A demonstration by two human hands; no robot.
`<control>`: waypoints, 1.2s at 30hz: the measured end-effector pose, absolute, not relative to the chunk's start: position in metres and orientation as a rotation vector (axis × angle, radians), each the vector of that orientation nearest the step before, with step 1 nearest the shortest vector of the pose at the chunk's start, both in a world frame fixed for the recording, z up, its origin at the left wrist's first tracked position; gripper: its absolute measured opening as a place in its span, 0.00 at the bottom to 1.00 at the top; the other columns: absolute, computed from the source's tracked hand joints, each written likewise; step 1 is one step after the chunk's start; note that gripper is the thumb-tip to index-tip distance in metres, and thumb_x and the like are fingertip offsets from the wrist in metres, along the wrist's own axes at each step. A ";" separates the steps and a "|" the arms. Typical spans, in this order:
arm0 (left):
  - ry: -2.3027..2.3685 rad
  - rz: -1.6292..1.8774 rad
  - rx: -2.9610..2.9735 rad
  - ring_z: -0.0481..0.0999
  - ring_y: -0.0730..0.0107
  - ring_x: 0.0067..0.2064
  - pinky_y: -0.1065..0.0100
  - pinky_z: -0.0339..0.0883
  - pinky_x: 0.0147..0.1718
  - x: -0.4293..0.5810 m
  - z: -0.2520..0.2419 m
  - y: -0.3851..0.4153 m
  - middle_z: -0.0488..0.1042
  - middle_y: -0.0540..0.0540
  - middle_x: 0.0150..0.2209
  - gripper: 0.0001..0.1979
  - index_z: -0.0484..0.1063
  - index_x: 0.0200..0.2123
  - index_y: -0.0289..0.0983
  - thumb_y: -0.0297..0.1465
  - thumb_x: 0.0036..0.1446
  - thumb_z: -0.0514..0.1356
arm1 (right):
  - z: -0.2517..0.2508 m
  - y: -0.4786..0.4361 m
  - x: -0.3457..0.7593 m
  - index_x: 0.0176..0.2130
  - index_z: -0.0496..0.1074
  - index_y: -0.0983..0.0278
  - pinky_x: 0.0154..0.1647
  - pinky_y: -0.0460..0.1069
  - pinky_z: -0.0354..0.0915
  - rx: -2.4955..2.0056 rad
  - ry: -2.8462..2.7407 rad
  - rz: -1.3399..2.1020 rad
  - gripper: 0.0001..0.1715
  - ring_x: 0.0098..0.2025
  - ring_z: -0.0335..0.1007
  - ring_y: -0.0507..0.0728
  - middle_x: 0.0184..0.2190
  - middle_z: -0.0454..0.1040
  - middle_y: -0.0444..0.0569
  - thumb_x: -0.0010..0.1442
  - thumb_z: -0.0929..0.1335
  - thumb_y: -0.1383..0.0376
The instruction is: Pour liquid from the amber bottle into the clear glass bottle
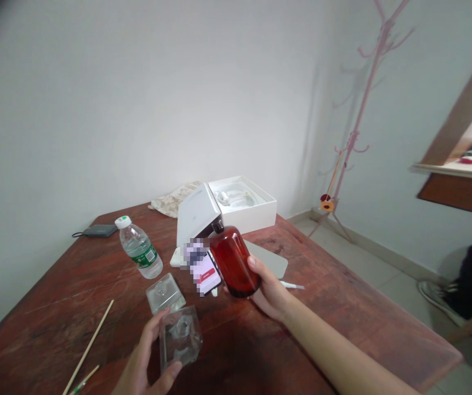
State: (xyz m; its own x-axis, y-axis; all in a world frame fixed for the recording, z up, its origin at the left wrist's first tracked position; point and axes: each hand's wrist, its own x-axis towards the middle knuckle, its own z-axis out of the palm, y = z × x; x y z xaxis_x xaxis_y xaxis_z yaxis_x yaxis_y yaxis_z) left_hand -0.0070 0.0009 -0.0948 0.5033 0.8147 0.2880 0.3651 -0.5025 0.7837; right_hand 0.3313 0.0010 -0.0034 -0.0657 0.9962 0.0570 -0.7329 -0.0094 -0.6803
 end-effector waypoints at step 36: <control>1.022 0.950 2.147 0.77 0.39 0.68 0.45 0.70 0.68 -0.007 -0.108 -0.001 0.73 0.33 0.70 0.40 0.55 0.77 0.43 0.40 0.67 0.65 | -0.013 -0.002 0.338 0.49 0.84 0.57 0.40 0.59 0.85 -0.609 -0.572 1.562 0.26 0.47 0.89 0.66 0.52 0.89 0.52 0.55 0.85 0.52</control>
